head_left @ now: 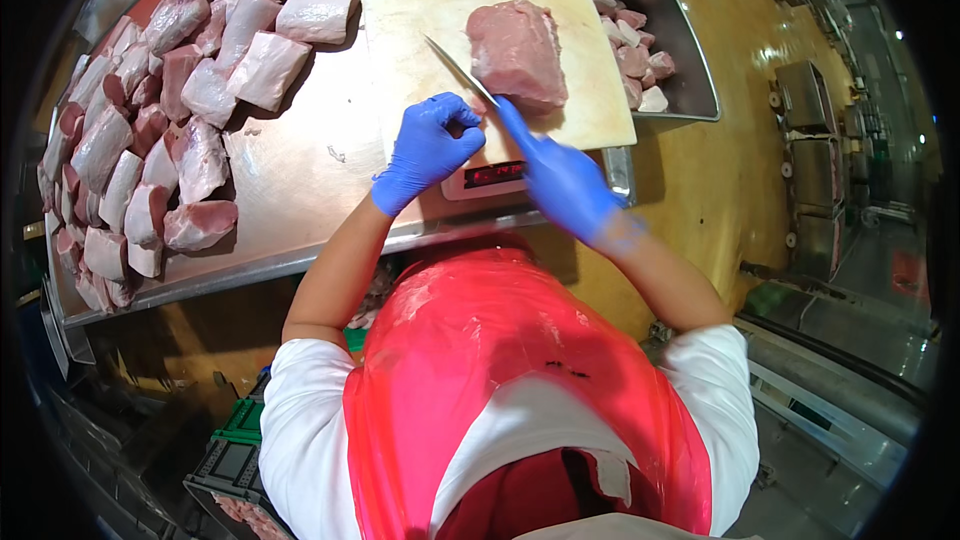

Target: The person cuts large pieces of raw meat into smaller portions using a knife on a cutting board. The person repeatedly trims and slices the meat, placing the cut pieces into a metal tray.

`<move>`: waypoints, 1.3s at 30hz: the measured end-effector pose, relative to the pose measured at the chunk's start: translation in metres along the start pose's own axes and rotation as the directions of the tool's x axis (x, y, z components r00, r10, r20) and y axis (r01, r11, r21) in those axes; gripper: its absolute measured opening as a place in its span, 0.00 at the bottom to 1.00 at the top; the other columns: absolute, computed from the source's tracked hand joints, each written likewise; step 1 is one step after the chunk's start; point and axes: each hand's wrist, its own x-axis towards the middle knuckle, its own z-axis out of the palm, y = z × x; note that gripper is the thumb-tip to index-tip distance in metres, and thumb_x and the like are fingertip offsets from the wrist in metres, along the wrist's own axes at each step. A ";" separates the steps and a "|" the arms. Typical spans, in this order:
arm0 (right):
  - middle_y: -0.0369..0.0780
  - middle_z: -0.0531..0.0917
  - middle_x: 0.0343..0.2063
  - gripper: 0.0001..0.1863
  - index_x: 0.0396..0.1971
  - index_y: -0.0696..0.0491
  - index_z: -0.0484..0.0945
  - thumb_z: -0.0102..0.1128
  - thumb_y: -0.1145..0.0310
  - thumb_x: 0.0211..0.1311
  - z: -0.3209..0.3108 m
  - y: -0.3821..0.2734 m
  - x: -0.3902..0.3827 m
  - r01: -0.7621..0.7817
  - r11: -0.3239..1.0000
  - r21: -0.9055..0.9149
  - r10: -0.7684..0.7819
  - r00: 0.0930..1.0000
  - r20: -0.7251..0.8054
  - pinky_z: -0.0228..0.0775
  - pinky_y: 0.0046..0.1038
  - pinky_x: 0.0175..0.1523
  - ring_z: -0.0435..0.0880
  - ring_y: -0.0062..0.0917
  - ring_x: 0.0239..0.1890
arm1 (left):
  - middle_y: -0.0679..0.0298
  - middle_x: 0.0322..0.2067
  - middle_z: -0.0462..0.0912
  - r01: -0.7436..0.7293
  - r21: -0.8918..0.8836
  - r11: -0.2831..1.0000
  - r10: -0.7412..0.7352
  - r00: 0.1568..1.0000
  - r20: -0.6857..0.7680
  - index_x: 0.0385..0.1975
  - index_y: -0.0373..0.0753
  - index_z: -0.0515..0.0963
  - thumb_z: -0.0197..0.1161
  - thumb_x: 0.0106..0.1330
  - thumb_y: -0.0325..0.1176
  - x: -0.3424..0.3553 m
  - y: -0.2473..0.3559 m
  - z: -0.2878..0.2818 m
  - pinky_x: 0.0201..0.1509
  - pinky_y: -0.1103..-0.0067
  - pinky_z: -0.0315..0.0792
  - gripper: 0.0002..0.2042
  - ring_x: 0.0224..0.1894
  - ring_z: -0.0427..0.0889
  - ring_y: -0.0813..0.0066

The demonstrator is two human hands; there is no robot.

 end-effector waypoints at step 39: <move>0.53 0.84 0.38 0.35 0.75 0.37 0.53 0.54 0.67 0.71 -0.018 0.052 0.036 0.281 0.893 0.351 -0.223 0.955 -0.196 0.74 0.47 0.39 0.82 0.53 0.35 | 0.62 0.40 0.85 0.272 -0.282 0.920 -0.379 0.800 -0.465 0.43 0.33 0.81 0.61 0.70 0.27 -0.046 0.034 -0.008 0.50 0.80 0.74 0.07 0.44 0.82 0.78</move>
